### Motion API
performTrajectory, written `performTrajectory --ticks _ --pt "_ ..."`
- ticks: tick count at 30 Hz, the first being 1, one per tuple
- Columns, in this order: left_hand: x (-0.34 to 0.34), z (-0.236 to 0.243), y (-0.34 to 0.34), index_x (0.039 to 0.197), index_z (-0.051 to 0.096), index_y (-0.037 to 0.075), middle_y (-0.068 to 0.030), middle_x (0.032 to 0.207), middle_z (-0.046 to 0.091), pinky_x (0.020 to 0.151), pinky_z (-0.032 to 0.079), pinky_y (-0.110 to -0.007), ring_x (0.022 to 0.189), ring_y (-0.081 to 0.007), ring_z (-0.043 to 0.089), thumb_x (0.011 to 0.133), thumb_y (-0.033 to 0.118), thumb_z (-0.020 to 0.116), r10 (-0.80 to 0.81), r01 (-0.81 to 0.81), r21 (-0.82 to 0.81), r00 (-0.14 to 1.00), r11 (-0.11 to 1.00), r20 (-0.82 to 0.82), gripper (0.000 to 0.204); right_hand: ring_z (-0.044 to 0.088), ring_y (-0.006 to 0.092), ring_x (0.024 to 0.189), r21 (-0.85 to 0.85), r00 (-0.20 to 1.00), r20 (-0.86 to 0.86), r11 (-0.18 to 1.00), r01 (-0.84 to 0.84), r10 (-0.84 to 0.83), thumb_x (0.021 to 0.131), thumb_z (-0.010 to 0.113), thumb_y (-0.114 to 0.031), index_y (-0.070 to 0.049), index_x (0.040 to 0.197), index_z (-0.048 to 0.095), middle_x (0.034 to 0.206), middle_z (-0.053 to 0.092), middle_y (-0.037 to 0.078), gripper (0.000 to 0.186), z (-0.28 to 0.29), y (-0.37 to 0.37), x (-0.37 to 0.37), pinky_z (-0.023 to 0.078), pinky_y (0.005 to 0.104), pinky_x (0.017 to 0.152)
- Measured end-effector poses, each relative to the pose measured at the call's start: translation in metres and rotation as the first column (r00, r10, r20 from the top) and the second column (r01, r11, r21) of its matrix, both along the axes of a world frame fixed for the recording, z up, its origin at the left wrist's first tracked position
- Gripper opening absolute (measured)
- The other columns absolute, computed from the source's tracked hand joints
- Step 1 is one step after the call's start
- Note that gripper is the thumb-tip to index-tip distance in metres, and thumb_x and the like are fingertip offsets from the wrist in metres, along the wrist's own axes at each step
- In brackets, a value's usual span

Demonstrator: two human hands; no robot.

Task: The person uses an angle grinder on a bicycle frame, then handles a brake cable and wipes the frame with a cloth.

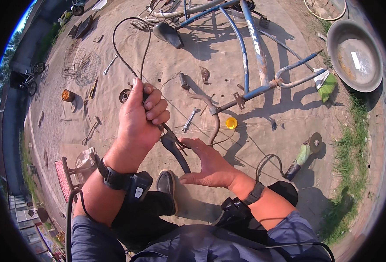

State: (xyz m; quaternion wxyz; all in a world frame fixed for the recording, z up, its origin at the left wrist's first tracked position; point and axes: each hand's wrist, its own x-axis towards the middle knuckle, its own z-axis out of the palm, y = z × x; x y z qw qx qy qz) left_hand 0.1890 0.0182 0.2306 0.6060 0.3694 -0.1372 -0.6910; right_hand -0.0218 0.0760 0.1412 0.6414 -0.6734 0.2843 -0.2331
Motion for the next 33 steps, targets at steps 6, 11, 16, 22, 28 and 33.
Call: performTrajectory --ticks 6,11,16,22,28,33 --pt "-0.008 -0.01 -0.004 0.094 0.052 0.013 0.0038 0.07 0.039 0.054 0.031 -0.028 0.058 -0.0097 0.034 0.111 0.05 0.047 -0.023 0.024 0.045 1.0 0.999 -0.014 0.041 0.062 0.0107 0.09 0.321 0.994 0.103 0.947 0.004 -0.039 0.104 0.068 -0.022 -0.002 0.119 0.06 0.098 0.063 0.002 0.027 -0.011 0.008 0.012 0.053 0.0297 0.086" --pt "-0.009 -0.015 -0.009 0.11 0.057 0.01 -0.0034 0.088 0.058 0.074 0.048 -0.034 0.08 -0.019 0.058 0.106 0.061 0.048 -0.032 0.018 0.083 0.986 0.996 0.166 0.052 0.055 0.0096 0.069 0.405 0.989 0.091 0.912 0.073 -0.119 0.109 0.059 -0.026 -0.004 0.109 0.059 0.085 0.06 -0.001 0.022 -0.01 0.004 0.009 0.049 0.028 0.065" --pt "-0.003 -0.022 -0.006 0.132 0.053 0.006 -0.0113 0.117 0.067 0.099 0.05 -0.04 0.113 -0.0262 0.065 0.101 0.072 0.047 -0.229 0.235 0.006 0.944 0.972 0.239 0.073 0.045 0.0063 0.062 0.435 0.95 0.166 0.884 0.171 -0.266 0.109 0.058 -0.027 -0.007 0.105 0.056 0.077 0.052 -0.004 0.021 -0.019 0.003 0.007 0.038 0.0252 0.055" --pt "-0.006 -0.052 0.014 0.135 0.058 0.008 -0.0128 0.131 0.067 0.108 0.046 -0.043 0.125 -0.0272 0.062 0.104 0.059 0.054 -0.435 0.417 0.126 0.843 0.9 0.317 0.059 0.041 0.0028 0.06 0.556 0.892 0.227 0.804 0.211 -0.39 0.11 0.057 -0.028 -0.007 0.112 0.057 0.077 0.049 -0.007 0.021 -0.015 -0.008 0.0 0.034 0.0218 0.052" --pt "-0.037 -0.052 0.028 0.137 0.058 0.002 -0.007 0.123 0.067 0.106 0.048 -0.04 0.116 -0.0196 0.063 0.106 0.03 0.063 -0.642 0.627 0.163 0.699 0.762 0.313 0.042 0.04 0.0017 0.058 0.658 0.854 0.245 0.726 0.201 -0.458 0.112 0.053 -0.028 -0.008 0.123 0.059 0.077 0.05 -0.007 0.024 -0.021 -0.01 -0.005 0.032 0.0208 0.051" --pt "-0.045 -0.066 0.032 0.135 0.059 0.001 -0.0075 0.118 0.068 0.097 0.054 -0.036 0.108 -0.0185 0.066 0.11 0.026 0.056 -0.616 0.587 0.193 0.722 0.787 0.316 0.035 0.041 0.0021 0.059 0.685 0.824 0.222 0.685 0.249 -0.521 0.112 0.051 -0.026 -0.008 0.126 0.058 0.081 0.052 -0.006 0.023 -0.022 -0.004 -0.002 0.033 0.0206 0.051"
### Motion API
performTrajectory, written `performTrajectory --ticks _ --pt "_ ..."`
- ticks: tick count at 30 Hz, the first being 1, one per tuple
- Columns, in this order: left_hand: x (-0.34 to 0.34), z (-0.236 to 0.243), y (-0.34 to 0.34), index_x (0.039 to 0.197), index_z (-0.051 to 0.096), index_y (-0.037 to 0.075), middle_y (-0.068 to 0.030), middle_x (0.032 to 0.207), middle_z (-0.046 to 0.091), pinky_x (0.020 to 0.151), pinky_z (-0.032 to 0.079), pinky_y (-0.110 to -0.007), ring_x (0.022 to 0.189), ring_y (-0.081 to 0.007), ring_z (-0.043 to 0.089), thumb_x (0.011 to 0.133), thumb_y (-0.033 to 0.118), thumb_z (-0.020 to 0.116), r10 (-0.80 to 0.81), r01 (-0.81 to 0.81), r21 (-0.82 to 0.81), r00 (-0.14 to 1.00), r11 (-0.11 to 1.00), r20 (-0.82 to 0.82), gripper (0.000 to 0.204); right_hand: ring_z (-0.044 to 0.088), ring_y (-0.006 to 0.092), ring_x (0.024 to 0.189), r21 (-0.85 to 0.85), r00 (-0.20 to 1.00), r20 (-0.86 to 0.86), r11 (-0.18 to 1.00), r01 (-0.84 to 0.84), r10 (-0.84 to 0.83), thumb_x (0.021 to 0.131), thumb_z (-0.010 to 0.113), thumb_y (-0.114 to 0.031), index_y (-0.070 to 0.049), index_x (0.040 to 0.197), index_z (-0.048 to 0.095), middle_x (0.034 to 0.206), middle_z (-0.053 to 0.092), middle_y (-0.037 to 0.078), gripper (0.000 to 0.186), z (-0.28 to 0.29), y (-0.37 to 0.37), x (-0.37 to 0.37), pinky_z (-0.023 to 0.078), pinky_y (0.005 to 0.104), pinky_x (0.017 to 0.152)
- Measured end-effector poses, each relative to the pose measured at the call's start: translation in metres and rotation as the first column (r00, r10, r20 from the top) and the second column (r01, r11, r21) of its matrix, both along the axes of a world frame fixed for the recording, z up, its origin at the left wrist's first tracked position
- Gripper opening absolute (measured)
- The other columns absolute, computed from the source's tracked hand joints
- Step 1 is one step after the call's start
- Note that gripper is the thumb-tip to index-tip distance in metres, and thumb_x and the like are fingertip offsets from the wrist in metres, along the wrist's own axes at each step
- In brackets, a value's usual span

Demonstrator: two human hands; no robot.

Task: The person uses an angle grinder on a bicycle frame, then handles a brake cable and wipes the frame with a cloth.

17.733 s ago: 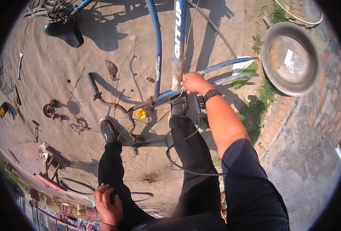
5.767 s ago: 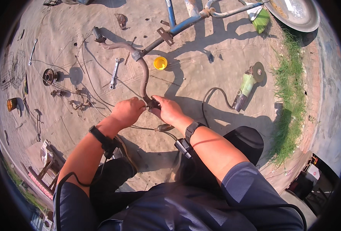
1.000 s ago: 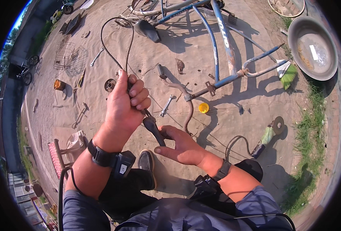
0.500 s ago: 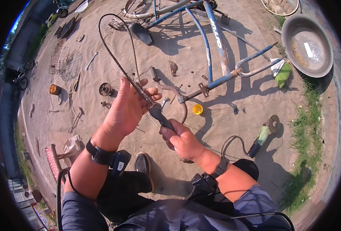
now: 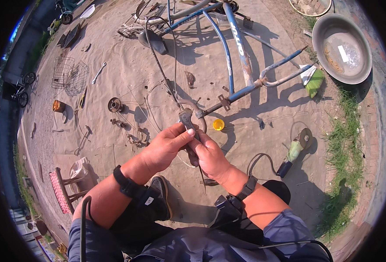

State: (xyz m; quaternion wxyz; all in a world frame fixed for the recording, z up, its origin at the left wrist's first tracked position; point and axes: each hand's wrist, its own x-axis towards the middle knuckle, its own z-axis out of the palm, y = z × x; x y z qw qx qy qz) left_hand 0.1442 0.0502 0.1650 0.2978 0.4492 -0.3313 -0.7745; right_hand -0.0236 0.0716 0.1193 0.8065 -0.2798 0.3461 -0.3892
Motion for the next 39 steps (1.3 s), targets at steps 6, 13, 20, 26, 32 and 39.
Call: performTrajectory --ticks 6,13,20,26,32,39 --pt "-0.005 -0.001 0.004 0.132 0.061 -0.001 -0.0083 0.116 0.069 0.093 0.056 -0.037 0.103 -0.0186 0.067 0.112 0.025 0.05 0.061 -0.061 -0.017 0.998 0.998 0.031 0.034 0.047 0.0041 0.063 -0.05 0.999 -0.026 0.998 -0.026 0.024 0.112 0.05 -0.018 -0.007 0.127 0.057 0.085 0.054 -0.004 0.02 -0.004 0.004 0.004 0.039 0.0214 0.054" --pt "-0.005 0.016 -0.004 0.123 0.06 0.0 -0.0136 0.109 0.071 0.086 0.058 -0.037 0.095 -0.0226 0.07 0.114 0.023 0.046 0.169 -0.168 -0.041 0.986 0.985 0.012 0.029 0.062 0.0114 0.078 -0.137 0.991 -0.084 0.984 -0.114 0.103 0.102 0.063 -0.014 -0.005 0.11 0.063 0.088 0.066 0.0 0.012 -0.01 0.013 0.011 0.051 0.0303 0.071" --pt "0.009 0.074 -0.023 0.116 0.057 0.004 -0.0047 0.088 0.059 0.069 0.05 -0.035 0.072 -0.0161 0.055 0.112 0.03 0.047 0.385 -0.411 -0.077 0.894 0.908 -0.229 0.029 0.067 0.0238 0.09 -0.357 0.772 -0.612 0.812 -0.462 0.17 0.097 0.068 -0.022 -0.005 0.103 0.065 0.093 0.067 0.009 0.018 -0.032 0.014 0.001 0.052 0.0372 0.083" --pt "0.056 0.097 -0.034 0.108 0.057 0.006 0.0014 0.078 0.049 0.053 0.033 -0.025 0.058 -0.0075 0.038 0.111 0.032 0.05 0.518 -0.545 -0.141 0.834 0.826 -0.19 0.027 0.066 0.0301 0.089 -0.41 0.571 -0.821 0.699 -0.587 -0.002 0.098 0.07 -0.024 -0.004 0.103 0.067 0.096 0.067 0.011 0.021 -0.05 0.003 -0.004 0.053 0.0397 0.082" --pt "0.081 0.074 -0.034 0.101 0.057 0.009 0.0033 0.075 0.049 0.049 0.034 -0.024 0.055 -0.006 0.039 0.111 0.036 0.054 0.36 -0.281 -0.245 0.847 0.928 0.391 0.029 0.057 0.0075 0.073 -0.415 0.753 -0.656 0.806 -0.422 0.056 0.101 0.064 -0.01 -0.004 0.101 0.067 0.083 0.064 -0.001 0.007 -0.074 -0.007 -0.014 0.047 0.0251 0.067" --pt "0.066 0.034 -0.017 0.1 0.062 -0.003 -0.0093 0.088 0.069 0.068 0.052 -0.038 0.073 -0.0191 0.062 0.108 0.048 0.054 -0.142 0.294 -0.039 0.571 0.955 0.809 0.052 0.05 0.0043 0.069 -0.397 0.867 -0.492 0.907 -0.139 -0.082 0.103 0.062 -0.007 -0.004 0.103 0.066 0.082 0.061 -0.003 0.006 -0.065 -0.012 -0.017 0.043 0.0228 0.064"
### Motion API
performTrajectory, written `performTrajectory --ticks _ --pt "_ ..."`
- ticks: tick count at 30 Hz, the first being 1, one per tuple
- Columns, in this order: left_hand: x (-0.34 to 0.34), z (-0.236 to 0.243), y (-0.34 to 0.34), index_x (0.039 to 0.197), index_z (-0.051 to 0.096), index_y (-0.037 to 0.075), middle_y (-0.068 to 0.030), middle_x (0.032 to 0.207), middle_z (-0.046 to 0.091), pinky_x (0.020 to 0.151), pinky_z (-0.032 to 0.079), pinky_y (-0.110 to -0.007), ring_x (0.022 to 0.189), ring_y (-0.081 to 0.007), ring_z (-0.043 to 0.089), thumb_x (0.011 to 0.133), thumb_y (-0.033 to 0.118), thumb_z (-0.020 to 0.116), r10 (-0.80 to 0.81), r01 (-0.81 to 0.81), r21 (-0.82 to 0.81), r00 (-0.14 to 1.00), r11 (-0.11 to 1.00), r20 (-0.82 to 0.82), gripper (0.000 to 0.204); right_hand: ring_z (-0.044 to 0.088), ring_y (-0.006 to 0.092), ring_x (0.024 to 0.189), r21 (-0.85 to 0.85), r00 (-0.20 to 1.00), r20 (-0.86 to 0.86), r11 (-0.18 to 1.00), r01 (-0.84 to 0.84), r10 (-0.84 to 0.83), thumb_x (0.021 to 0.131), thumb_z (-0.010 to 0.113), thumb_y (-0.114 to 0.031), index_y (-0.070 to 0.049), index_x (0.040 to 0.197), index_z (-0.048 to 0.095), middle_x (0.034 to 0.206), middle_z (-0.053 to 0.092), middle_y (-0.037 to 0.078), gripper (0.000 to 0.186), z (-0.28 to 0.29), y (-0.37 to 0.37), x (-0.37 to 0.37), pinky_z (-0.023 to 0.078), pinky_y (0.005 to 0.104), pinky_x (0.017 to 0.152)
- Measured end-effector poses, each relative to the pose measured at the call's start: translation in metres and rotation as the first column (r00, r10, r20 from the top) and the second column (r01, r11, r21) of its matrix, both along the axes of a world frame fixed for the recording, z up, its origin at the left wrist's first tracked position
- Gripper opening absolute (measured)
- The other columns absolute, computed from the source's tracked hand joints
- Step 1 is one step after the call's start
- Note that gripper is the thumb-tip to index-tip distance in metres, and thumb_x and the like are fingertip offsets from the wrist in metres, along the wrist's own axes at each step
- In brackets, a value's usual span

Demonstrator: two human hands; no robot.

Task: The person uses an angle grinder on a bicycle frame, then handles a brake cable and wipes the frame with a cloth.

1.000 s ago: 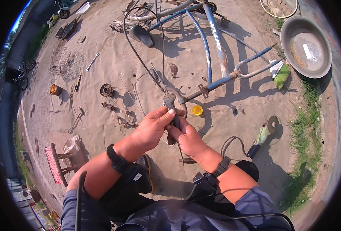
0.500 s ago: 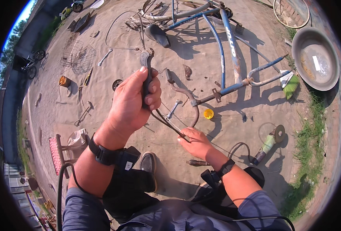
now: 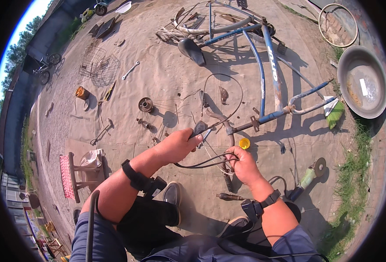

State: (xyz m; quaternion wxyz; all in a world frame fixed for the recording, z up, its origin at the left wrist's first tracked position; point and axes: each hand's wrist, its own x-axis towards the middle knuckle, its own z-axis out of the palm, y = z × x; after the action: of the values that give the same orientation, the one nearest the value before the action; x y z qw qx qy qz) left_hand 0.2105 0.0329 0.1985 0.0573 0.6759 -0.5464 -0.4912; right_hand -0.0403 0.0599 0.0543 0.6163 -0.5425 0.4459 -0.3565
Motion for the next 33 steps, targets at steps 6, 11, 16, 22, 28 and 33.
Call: performTrajectory --ticks 6,11,16,22,28,33 --pt "-0.035 -0.035 0.021 0.1 0.063 -0.002 -0.0125 0.084 0.069 0.068 0.054 -0.041 0.075 -0.0234 0.066 0.103 0.046 0.061 0.056 -0.042 0.182 0.995 0.982 -0.077 0.048 0.052 0.0048 0.076 -0.222 0.999 0.052 0.975 0.025 -0.014 0.103 0.066 -0.01 -0.005 0.106 0.067 0.084 0.058 -0.004 0.005 0.04 -0.006 0.006 0.046 0.0235 0.067" --pt "-0.046 -0.085 0.049 0.103 0.064 0.002 -0.0071 0.079 0.066 0.057 0.05 -0.034 0.064 -0.0165 0.063 0.098 0.035 0.068 -0.033 0.041 0.033 0.981 0.999 -0.193 0.034 0.055 0.0078 0.078 -0.261 0.986 0.157 0.965 -0.009 0.052 0.103 0.067 -0.011 -0.005 0.107 0.067 0.092 0.063 0.0 0.006 0.055 0.005 0.02 0.048 0.0251 0.07" --pt "-0.049 -0.077 0.047 0.112 0.068 0.002 -0.008 0.095 0.07 0.074 0.058 -0.035 0.093 -0.0203 0.07 0.1 0.022 0.066 0.431 -0.132 0.525 0.75 0.841 -0.502 0.023 0.058 0.0115 0.082 -0.198 0.973 0.205 0.978 -0.064 0.106 0.104 0.066 -0.014 -0.007 0.107 0.068 0.09 0.063 0.002 0.008 0.069 0.015 0.018 0.05 0.028 0.074" --pt "-0.042 -0.079 0.062 0.129 0.053 0.001 -0.0121 0.118 0.066 0.089 0.06 -0.035 0.106 -0.0224 0.07 0.105 0.012 0.058 0.287 0.036 0.403 0.644 0.915 -0.709 0.027 0.065 0.0292 0.085 -0.503 0.971 0.121 0.856 -0.121 0.208 0.095 0.073 -0.012 -0.01 0.105 0.068 0.093 0.063 0.008 0.011 0.092 0.032 0.023 0.053 0.0376 0.076" --pt "-0.039 -0.088 0.052 0.129 0.051 0.004 -0.0185 0.123 0.067 0.098 0.057 -0.042 0.113 -0.0271 0.069 0.106 0.006 0.051 0.641 -0.068 0.664 0.347 0.745 -0.684 0.023 0.065 0.0348 0.1 -0.661 0.971 -0.06 0.719 -0.213 0.232 0.087 0.075 -0.009 -0.013 0.108 0.068 0.102 0.066 0.007 0.022 0.097 0.037 0.021 0.053 0.0456 0.094" --pt "-0.033 -0.04 0.022 0.122 0.05 0.006 -0.0191 0.116 0.072 0.092 0.058 -0.043 0.111 -0.0321 0.072 0.107 0.011 0.055 0.508 -0.107 0.512 0.404 0.852 -0.761 0.016 0.063 0.0321 0.103 -0.728 0.923 -0.249 0.571 -0.378 0.294 0.075 0.074 -0.01 -0.015 0.104 0.07 0.104 0.065 0.004 0.03 0.106 0.039 0.012 0.049 0.047 0.103"
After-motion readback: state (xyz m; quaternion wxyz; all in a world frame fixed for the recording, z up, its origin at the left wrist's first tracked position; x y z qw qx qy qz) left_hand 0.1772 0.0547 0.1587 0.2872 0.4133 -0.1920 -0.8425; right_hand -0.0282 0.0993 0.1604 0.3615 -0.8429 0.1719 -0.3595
